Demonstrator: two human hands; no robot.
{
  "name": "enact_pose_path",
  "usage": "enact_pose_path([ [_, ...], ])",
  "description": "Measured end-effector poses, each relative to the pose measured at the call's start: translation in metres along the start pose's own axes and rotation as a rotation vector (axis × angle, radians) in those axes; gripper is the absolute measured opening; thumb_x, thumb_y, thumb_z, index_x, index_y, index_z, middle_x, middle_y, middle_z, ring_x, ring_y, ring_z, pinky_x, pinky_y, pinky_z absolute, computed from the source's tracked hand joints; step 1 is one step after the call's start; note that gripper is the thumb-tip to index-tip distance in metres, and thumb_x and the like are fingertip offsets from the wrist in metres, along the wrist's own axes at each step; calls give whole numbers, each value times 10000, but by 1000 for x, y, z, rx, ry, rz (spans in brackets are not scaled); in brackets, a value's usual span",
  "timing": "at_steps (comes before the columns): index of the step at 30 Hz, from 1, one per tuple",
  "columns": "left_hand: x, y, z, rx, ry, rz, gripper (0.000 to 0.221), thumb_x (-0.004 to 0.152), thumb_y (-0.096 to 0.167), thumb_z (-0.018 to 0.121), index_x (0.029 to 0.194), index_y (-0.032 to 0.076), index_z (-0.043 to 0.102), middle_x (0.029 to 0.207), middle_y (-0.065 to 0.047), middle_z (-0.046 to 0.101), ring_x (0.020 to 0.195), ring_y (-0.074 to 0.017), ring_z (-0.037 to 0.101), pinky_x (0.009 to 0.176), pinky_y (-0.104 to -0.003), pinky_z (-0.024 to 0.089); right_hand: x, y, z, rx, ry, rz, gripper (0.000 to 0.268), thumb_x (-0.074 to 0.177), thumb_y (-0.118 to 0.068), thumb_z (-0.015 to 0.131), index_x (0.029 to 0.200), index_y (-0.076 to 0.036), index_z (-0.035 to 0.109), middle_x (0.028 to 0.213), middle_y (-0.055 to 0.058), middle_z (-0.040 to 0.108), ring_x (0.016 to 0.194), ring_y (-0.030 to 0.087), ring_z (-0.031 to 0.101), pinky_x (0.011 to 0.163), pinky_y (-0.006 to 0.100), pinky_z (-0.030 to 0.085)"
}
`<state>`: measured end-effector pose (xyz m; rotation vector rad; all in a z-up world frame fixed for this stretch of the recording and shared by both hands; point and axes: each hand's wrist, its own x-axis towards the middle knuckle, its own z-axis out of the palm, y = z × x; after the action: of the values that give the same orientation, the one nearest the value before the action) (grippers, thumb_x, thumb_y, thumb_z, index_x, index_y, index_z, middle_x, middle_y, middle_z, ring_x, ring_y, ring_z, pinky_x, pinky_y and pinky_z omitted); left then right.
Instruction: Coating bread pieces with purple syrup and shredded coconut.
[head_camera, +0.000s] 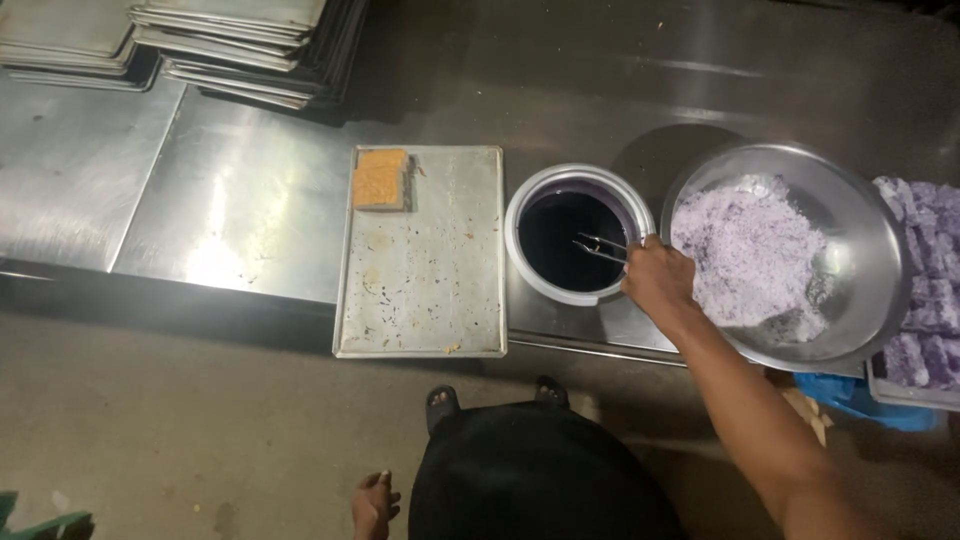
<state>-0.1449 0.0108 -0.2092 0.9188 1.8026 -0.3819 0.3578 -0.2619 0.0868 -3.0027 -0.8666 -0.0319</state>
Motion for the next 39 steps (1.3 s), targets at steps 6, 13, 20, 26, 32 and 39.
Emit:
enact_pose_path([
  [6, 17, 7, 6, 27, 14, 23, 434, 1046, 303, 651, 1371, 16, 637, 1140, -229, 751, 941, -374, 729, 800, -513, 631, 4, -4, -1, 7, 18, 20, 205, 781, -202, 770, 946, -80, 761, 1054, 172, 683, 891, 363, 729, 728, 496, 591],
  [13, 56, -7, 30, 223, 28, 55, 416, 1016, 319, 686, 1299, 16, 713, 1094, -188, 755, 941, -344, 756, 816, -473, 611, 5, -8, -8, 25, -23, 76, 226, 789, -212, 773, 973, -81, 770, 1116, 179, 671, 893, 370, 733, 734, 508, 592],
  [20, 58, 18, 38, 194, -6, 232, 443, 1019, 362, 684, 1274, 0, 701, 1102, -179, 750, 941, -306, 755, 824, -431, 606, 13, -2, -1, 1, -81, 79, 279, 801, -243, 764, 1039, -98, 769, 1098, 165, 671, 912, 336, 741, 717, 481, 607],
  [26, 51, -17, 47, 261, -61, 335, 472, 1021, 398, 682, 1252, -13, 690, 1108, -171, 747, 942, -273, 754, 830, -396, 603, 9, 10, 4, 10, -72, 45, 250, 820, -247, 746, 1025, -108, 781, 1104, 149, 669, 968, 333, 725, 770, 477, 597],
  [32, 16, 18, 34, -256, -128, 54, 415, 1043, 286, 559, 1286, -13, 712, 1163, -236, 732, 890, -334, 673, 741, -462, 533, 19, 10, 8, -22, -155, 71, 307, 830, -283, 746, 1102, -144, 773, 1165, 141, 680, 987, 343, 727, 814, 516, 579],
  [39, -194, 258, -86, -714, -204, 965, 963, 922, 230, 710, 1680, 169, 120, 862, -167, 616, 666, -238, 612, 522, -365, 509, 20, 19, 18, -19, -83, 53, 269, 855, -283, 738, 1078, -144, 796, 1116, 145, 719, 984, 347, 741, 812, 496, 595],
])
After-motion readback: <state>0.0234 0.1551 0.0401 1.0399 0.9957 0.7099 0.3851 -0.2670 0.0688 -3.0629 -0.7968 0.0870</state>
